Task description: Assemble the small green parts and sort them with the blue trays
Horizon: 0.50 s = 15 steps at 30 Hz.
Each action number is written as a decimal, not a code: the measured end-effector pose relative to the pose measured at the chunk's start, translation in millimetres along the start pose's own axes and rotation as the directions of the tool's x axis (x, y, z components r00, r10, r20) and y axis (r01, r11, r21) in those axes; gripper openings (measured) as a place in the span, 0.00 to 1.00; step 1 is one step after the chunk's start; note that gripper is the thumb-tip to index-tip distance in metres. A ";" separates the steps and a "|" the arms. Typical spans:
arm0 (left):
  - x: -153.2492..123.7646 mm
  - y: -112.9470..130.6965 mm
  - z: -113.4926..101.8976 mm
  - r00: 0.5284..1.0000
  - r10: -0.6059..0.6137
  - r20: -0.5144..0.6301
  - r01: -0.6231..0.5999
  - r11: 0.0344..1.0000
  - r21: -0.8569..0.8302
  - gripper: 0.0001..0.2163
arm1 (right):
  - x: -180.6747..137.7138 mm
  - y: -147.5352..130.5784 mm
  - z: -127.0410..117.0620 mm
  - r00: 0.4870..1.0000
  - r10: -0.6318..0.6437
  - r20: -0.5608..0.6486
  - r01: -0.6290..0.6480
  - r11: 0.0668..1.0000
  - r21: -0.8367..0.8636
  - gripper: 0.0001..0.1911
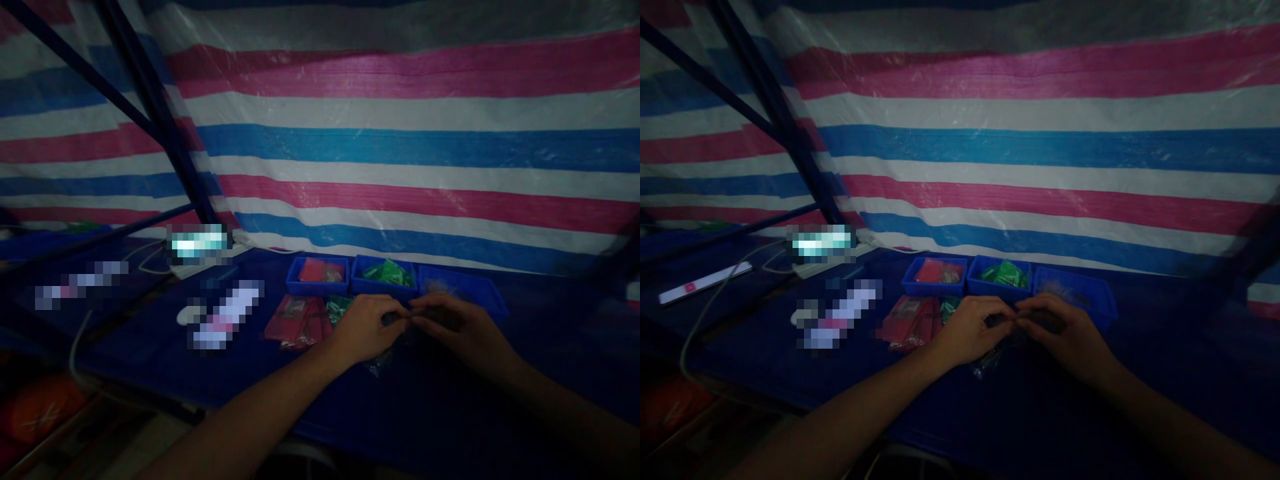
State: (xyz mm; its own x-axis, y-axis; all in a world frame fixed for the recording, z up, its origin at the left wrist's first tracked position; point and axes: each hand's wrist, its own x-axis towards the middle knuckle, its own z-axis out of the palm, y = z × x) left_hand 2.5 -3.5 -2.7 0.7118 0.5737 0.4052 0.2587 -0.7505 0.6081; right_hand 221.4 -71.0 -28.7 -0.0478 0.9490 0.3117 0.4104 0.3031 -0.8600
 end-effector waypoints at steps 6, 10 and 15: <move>-0.2 2.2 -1.3 1.000 0.021 0.006 -0.021 0.998 0.060 0.09 | 1.2 -4.2 -1.5 0.988 -0.145 -0.047 0.139 0.983 -0.122 0.07; 0.5 2.6 -1.5 0.999 -0.026 0.023 0.026 0.999 0.024 0.12 | -0.8 -3.3 -4.1 0.954 -0.296 -0.040 0.279 0.930 -0.238 0.06; 0.3 2.7 0.4 1.000 -0.023 0.010 0.023 0.999 -0.041 0.14 | 0.7 -1.7 -3.7 0.913 -0.407 0.011 0.391 0.870 -0.301 0.11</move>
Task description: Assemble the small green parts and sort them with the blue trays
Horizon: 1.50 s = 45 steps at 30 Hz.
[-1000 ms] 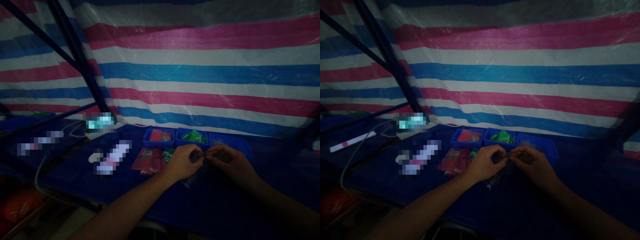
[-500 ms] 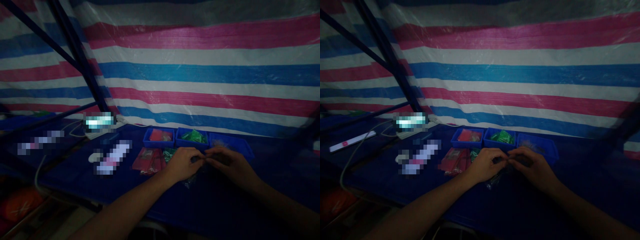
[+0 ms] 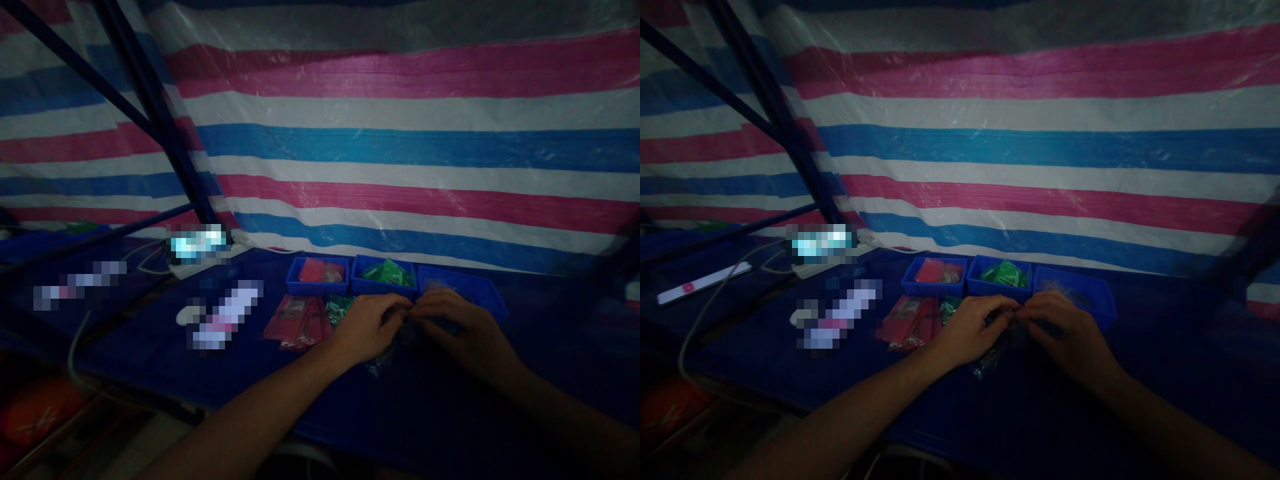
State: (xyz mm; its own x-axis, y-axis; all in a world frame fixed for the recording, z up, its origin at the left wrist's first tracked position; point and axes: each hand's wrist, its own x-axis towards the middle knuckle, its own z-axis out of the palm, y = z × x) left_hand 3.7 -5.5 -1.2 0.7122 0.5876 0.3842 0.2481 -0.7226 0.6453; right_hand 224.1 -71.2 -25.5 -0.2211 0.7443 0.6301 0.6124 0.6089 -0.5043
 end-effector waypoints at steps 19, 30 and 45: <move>0.2 2.2 0.4 0.994 -0.084 -0.071 0.073 0.986 -0.147 0.12 | -0.6 -2.1 1.6 0.930 0.366 -0.029 -0.349 0.906 0.239 0.16; -1.3 4.7 -1.6 0.986 -0.076 -0.145 0.079 0.997 0.013 0.13 | -2.4 -0.4 1.6 0.931 0.360 -0.057 -0.347 0.923 0.169 0.16; 0.7 3.3 -4.4 0.986 0.045 -0.160 -0.050 0.998 -0.024 0.09 | -0.7 -0.9 -1.2 0.984 0.172 -0.044 -0.171 0.985 0.029 0.10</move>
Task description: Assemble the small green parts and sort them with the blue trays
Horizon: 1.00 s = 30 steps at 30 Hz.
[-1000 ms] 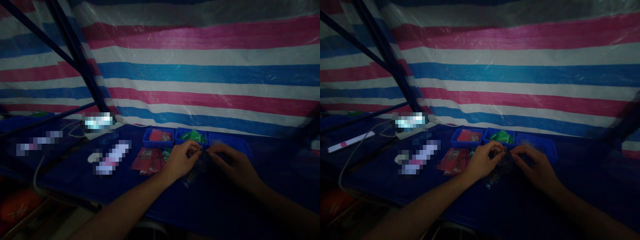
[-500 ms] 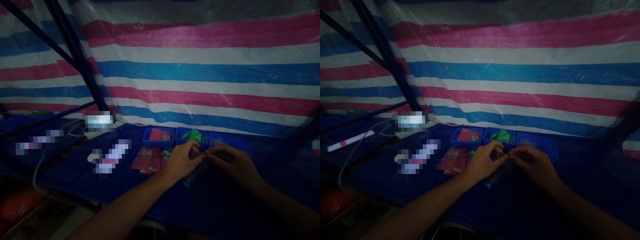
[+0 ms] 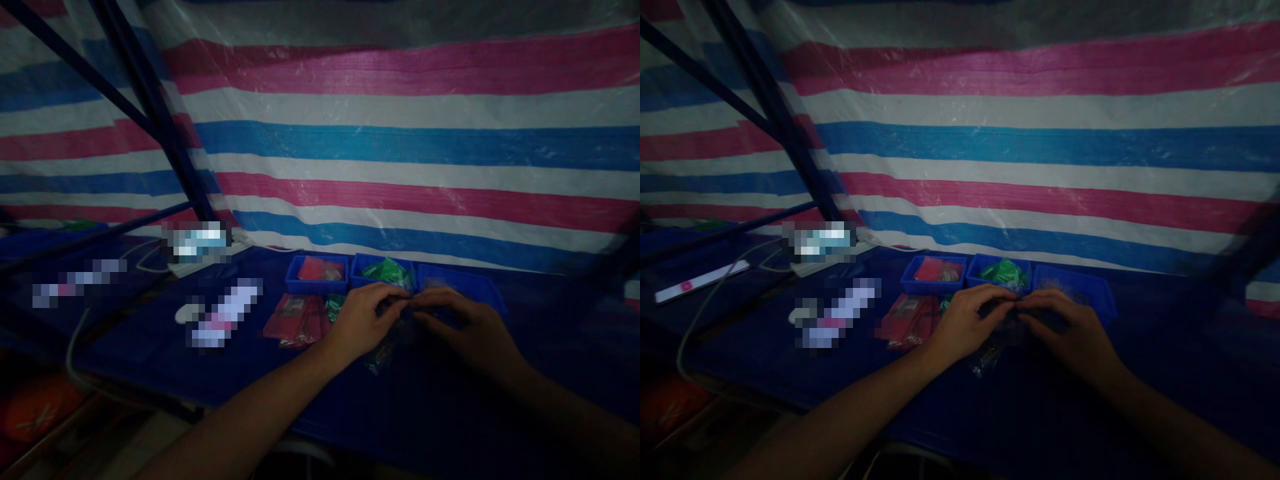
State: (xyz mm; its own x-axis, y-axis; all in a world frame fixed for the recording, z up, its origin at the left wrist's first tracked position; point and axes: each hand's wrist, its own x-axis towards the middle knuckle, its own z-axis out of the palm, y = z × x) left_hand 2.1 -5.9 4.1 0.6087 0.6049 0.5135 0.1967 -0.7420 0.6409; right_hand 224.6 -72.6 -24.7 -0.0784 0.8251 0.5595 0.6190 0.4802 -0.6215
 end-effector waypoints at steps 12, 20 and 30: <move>0.3 -5.6 3.6 0.996 0.066 0.053 -0.066 0.998 -0.011 0.09 | 1.1 -6.3 -4.6 0.995 -0.018 0.097 0.014 0.999 0.043 0.13; -5.7 -11.8 9.8 0.976 0.108 0.189 -0.138 0.978 0.158 0.13 | 8.8 18.2 -10.3 0.985 -0.110 -0.134 0.055 0.932 -0.358 0.24; -5.5 -17.5 12.4 0.917 0.134 0.375 -0.215 0.959 0.186 0.11 | 8.2 30.2 -6.0 0.979 -0.204 0.007 0.186 0.878 -0.442 0.14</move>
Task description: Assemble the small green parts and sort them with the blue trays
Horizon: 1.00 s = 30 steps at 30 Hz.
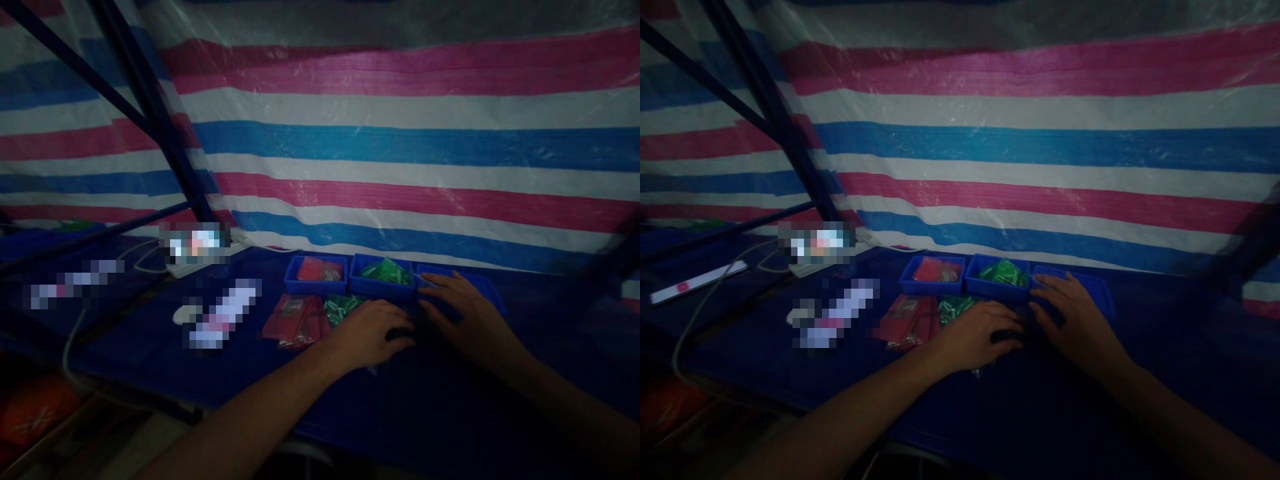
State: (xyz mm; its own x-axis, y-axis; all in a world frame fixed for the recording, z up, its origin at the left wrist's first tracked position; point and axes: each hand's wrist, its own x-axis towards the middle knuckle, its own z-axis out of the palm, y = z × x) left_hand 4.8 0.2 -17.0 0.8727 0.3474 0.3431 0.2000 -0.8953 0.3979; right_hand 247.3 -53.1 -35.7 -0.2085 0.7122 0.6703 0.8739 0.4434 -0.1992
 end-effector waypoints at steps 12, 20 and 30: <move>-0.3 5.5 -5.2 0.980 -0.116 -0.159 0.119 0.993 0.013 0.07 | 2.4 -23.1 -14.1 0.999 0.036 -0.021 -0.031 0.982 0.188 0.10; 2.3 12.6 -13.7 0.873 -0.294 -0.389 0.187 0.939 -0.290 0.06 | -0.9 -32.0 -13.0 0.980 0.129 0.152 -0.177 0.916 0.360 0.16; 4.0 8.2 -6.7 0.899 -0.264 -0.349 0.093 0.894 -0.438 0.15 | -2.5 -29.6 -0.5 0.860 0.362 0.360 -0.510 0.568 0.646 0.17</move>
State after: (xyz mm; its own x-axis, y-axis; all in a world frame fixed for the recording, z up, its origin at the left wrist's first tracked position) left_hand 6.9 -3.9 -6.7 0.5768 0.6459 0.5001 0.0650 -0.6466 0.7600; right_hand 222.2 -68.3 -31.1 -0.0212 0.9689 0.2465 0.3187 0.2403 -0.9169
